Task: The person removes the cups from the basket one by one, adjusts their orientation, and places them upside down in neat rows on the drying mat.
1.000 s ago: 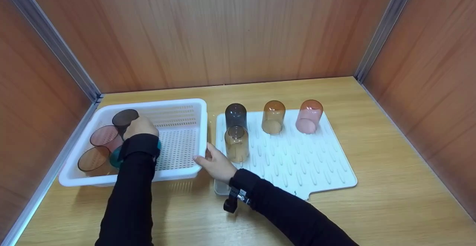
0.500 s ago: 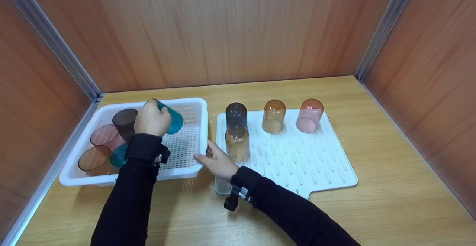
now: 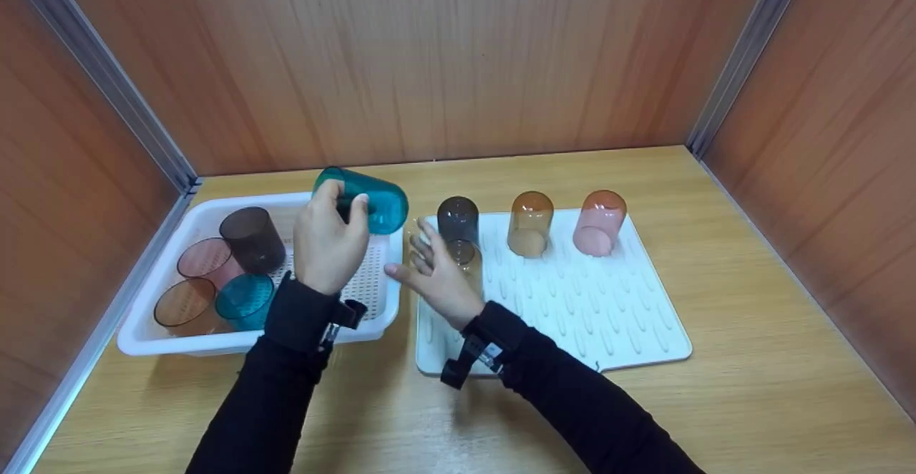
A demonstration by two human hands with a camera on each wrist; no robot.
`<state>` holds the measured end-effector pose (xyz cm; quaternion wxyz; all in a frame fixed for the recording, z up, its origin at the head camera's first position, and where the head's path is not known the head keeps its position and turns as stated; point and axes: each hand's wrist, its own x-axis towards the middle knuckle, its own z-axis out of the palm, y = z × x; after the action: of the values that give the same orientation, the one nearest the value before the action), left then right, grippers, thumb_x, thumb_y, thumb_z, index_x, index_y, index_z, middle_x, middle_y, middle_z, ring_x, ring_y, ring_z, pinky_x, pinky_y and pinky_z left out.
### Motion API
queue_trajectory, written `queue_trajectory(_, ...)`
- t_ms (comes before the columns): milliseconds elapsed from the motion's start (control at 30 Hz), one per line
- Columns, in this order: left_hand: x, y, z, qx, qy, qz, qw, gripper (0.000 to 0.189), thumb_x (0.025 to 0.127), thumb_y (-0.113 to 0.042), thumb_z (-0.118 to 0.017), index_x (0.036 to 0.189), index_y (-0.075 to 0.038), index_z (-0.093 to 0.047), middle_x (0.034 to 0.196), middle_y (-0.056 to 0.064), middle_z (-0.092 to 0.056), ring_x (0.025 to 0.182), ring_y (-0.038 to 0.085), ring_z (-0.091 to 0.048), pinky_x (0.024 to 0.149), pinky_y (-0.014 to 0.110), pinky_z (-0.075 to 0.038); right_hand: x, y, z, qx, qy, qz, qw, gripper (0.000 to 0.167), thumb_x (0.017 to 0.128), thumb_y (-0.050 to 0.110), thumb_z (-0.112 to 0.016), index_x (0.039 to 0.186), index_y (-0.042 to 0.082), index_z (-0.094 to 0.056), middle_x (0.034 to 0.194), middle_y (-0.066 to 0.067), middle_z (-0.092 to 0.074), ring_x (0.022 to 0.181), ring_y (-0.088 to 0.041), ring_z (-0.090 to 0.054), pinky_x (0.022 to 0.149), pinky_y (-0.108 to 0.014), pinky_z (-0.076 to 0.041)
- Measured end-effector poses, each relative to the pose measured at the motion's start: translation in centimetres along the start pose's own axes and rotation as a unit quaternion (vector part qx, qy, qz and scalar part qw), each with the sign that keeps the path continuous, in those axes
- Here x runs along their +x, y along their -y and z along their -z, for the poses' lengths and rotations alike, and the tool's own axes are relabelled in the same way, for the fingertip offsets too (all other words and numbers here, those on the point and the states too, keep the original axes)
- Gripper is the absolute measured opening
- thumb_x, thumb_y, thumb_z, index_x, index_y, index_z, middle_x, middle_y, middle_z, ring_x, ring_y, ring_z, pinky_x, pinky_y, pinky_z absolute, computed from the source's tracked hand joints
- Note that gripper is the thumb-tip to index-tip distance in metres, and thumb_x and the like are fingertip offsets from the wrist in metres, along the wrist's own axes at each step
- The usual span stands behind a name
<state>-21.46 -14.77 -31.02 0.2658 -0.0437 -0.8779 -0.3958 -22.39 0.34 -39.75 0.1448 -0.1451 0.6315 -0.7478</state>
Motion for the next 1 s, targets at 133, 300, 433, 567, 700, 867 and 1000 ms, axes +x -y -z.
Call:
queue_trajectory(133, -1.0, -1.4, -0.7, -0.058, 0.004, -0.022, 0.9981, 0.017, 0.096, -0.011, -0.061, 0.1, 0.005, -0.063, 0.084, 0.014, -0.069, 0.067, 0.018, -0.057, 0.059, 0.023, -0.042, 0.0, 1.3, 1.1, 0.085, -0.02, 0.045, 0.9952, 0.127, 0.064, 0.065, -0.078, 0.158, 0.026, -0.001, 0.164, -0.017, -0.009, 0.149, -0.037, -0.023, 0.116, -0.049, -0.032)
queue_trajectory(300, -2.5, -2.6, -2.1, -0.147, 0.046, -0.019, 0.9879, 0.012, 0.096, -0.009, -0.061, 0.101, 0.002, -0.063, 0.084, 0.011, -0.07, 0.061, 0.014, -0.052, 0.055, 0.02, -0.041, -0.3, 2.3, 2.6, 0.133, -0.04, 0.072, 0.9877, 0.101, 0.081, 0.061, -0.067, 0.157, 0.032, -0.007, 0.162, -0.013, -0.011, 0.14, -0.035, -0.039, 0.11, -0.047, -0.042)
queue_trajectory(433, -3.6, -3.1, -3.1, -0.197, 0.079, -0.001, 0.9773, 0.014, 0.096, -0.009, -0.06, 0.105, 0.002, -0.062, 0.094, 0.013, -0.074, 0.071, 0.017, -0.06, 0.066, 0.024, -0.05, -0.8, 2.5, 3.4, 0.131, -0.065, 0.083, 0.9858, 0.081, 0.088, 0.061, -0.058, 0.154, 0.031, -0.021, 0.152, -0.011, -0.026, 0.125, -0.028, -0.049, 0.102, -0.039, -0.05)
queue_trajectory(567, -4.5, -2.9, -4.3, -0.232, 0.071, 0.012, 0.9701, 0.019, 0.097, -0.011, -0.061, 0.109, 0.003, -0.061, 0.104, 0.015, -0.073, 0.092, 0.021, -0.068, 0.083, 0.035, -0.055, -1.4, 2.5, 4.0, 0.115, -0.092, 0.112, 0.9828, 0.086, 0.08, 0.065, -0.064, 0.149, 0.027, -0.029, 0.148, -0.01, -0.03, 0.12, -0.027, -0.047, 0.094, -0.035, -0.052)
queue_trajectory(700, -5.5, -2.4, -5.5, -0.267, 0.046, 0.014, 0.9626, 0.022, 0.097, -0.013, -0.061, 0.113, 0.002, -0.061, 0.106, 0.013, -0.072, 0.094, 0.019, -0.066, 0.084, 0.033, -0.054, -2.0, 2.4, 4.5, 0.095, -0.105, 0.143, 0.9797, 0.083, 0.084, 0.059, -0.067, 0.147, 0.022, -0.029, 0.145, -0.014, -0.034, 0.121, -0.028, -0.047, 0.094, -0.036, -0.053)
queue_trajectory(867, -6.9, -1.7, -6.6, -0.282, 0.035, -0.012, 0.9586, 0.025, 0.097, -0.014, -0.06, 0.116, 0.003, -0.061, 0.108, 0.013, -0.072, 0.096, 0.018, -0.067, 0.087, 0.033, -0.053, -3.1, 2.4, 5.4, 0.032, -0.123, 0.153, 0.98, 0.08, 0.083, 0.057, -0.069, 0.143, 0.019, -0.033, 0.143, -0.014, -0.038, 0.123, -0.029, -0.047, 0.096, -0.04, -0.053)
queue_trajectory(1000, -8.1, -1.2, -7.1, -0.241, 0.045, -0.06, 0.9676, 0.029, 0.098, -0.013, -0.06, 0.122, 0.003, -0.059, 0.12, 0.015, -0.069, 0.114, 0.021, -0.065, 0.102, 0.041, -0.049, -3.9, 2.8, 6.8, -0.032, -0.137, 0.154, 0.978, 0.07, 0.088, 0.05, -0.068, 0.143, 0.019, -0.038, 0.14, -0.013, -0.04, 0.121, -0.03, -0.045, 0.095, -0.042, -0.051)
